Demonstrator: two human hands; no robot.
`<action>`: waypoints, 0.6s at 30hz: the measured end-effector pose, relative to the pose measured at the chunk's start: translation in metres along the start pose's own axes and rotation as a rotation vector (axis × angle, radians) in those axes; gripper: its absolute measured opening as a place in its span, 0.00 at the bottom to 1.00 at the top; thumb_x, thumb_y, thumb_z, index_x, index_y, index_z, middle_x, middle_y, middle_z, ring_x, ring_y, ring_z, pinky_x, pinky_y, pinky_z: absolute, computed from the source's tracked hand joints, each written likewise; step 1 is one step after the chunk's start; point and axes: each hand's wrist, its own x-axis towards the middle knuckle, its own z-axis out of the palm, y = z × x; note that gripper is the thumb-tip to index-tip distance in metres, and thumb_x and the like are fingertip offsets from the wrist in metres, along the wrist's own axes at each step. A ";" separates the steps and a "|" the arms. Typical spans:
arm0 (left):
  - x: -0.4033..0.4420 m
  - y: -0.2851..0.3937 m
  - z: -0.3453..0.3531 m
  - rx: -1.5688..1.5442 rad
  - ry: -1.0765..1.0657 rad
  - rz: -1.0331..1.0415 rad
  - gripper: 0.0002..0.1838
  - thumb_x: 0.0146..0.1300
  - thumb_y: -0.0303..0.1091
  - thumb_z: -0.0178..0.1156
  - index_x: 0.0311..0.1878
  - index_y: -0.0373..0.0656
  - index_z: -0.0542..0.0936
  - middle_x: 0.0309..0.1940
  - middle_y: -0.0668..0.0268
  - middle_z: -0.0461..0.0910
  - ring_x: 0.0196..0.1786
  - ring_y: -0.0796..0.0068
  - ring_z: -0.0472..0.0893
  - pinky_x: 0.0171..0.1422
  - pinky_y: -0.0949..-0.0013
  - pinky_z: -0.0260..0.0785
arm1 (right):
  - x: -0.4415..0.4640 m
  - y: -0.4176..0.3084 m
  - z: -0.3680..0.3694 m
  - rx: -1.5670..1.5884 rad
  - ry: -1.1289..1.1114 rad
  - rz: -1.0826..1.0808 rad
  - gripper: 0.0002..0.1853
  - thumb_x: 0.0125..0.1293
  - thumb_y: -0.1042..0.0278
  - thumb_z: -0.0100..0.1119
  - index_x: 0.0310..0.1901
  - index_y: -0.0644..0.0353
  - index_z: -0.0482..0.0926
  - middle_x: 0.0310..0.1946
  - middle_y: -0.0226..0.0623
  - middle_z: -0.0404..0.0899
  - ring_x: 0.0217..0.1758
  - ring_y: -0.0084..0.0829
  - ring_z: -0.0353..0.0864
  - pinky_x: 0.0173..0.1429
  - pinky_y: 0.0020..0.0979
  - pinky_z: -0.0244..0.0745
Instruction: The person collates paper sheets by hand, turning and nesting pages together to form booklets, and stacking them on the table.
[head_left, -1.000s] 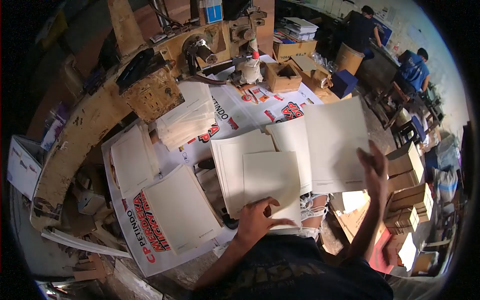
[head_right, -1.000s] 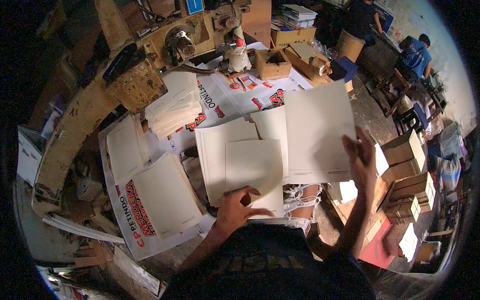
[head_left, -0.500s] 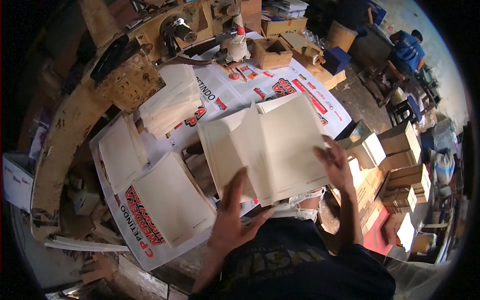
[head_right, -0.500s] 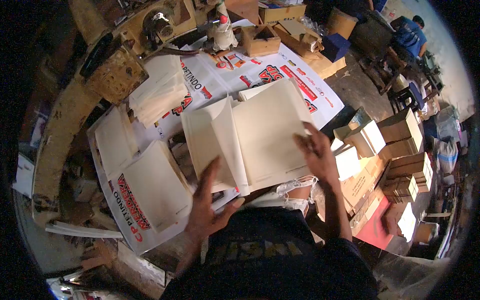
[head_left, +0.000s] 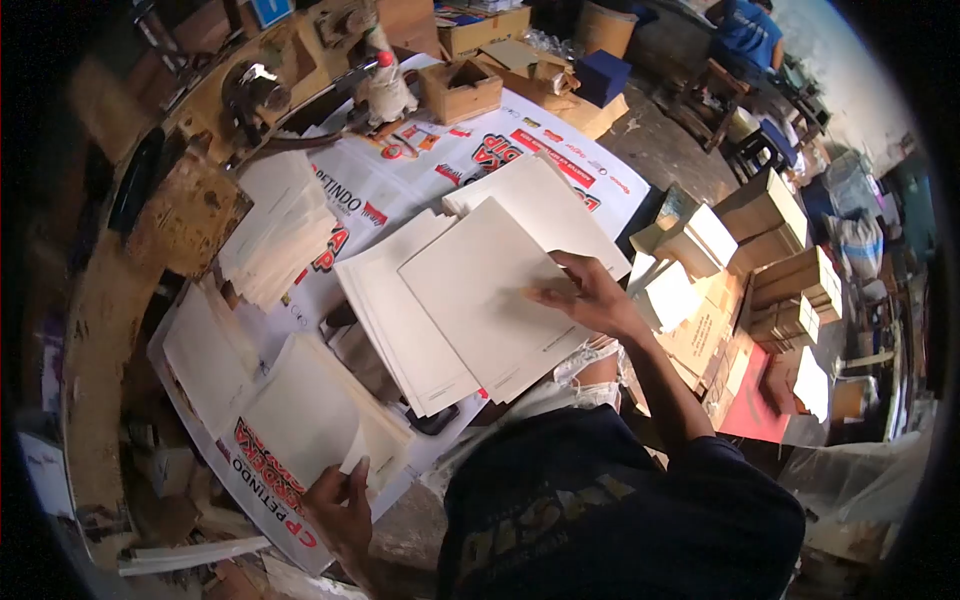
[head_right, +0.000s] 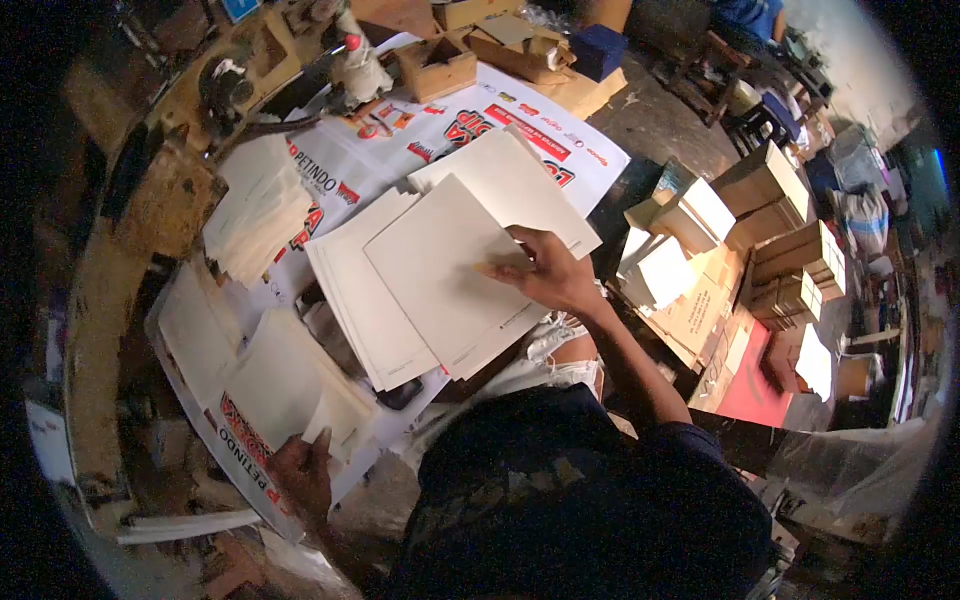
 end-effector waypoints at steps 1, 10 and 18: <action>-0.004 -0.002 0.005 -0.325 0.174 0.020 0.11 0.55 0.29 0.71 0.35 0.30 0.83 0.26 0.60 0.85 0.26 0.73 0.82 0.36 0.72 0.73 | 0.003 0.015 0.007 0.124 0.095 -0.108 0.40 0.57 0.53 0.72 0.66 0.65 0.66 0.56 0.46 0.75 0.58 0.33 0.75 0.62 0.33 0.71; -0.025 -0.056 0.016 -0.856 0.746 -0.196 0.16 0.67 0.37 0.60 0.46 0.32 0.81 0.34 0.58 0.82 0.34 0.74 0.82 0.37 0.68 0.77 | 0.001 0.002 0.056 0.713 -0.044 -0.465 0.29 0.68 0.72 0.58 0.68 0.60 0.61 0.58 0.50 0.75 0.57 0.38 0.78 0.62 0.38 0.75; 0.003 -0.040 0.037 -0.020 0.658 0.307 0.19 0.68 0.39 0.56 0.55 0.34 0.74 0.49 0.54 0.80 0.47 0.60 0.81 0.51 0.56 0.77 | 0.020 0.030 0.351 0.392 -0.278 -0.995 0.32 0.71 0.58 0.53 0.70 0.66 0.57 0.68 0.48 0.63 0.69 0.38 0.63 0.71 0.39 0.60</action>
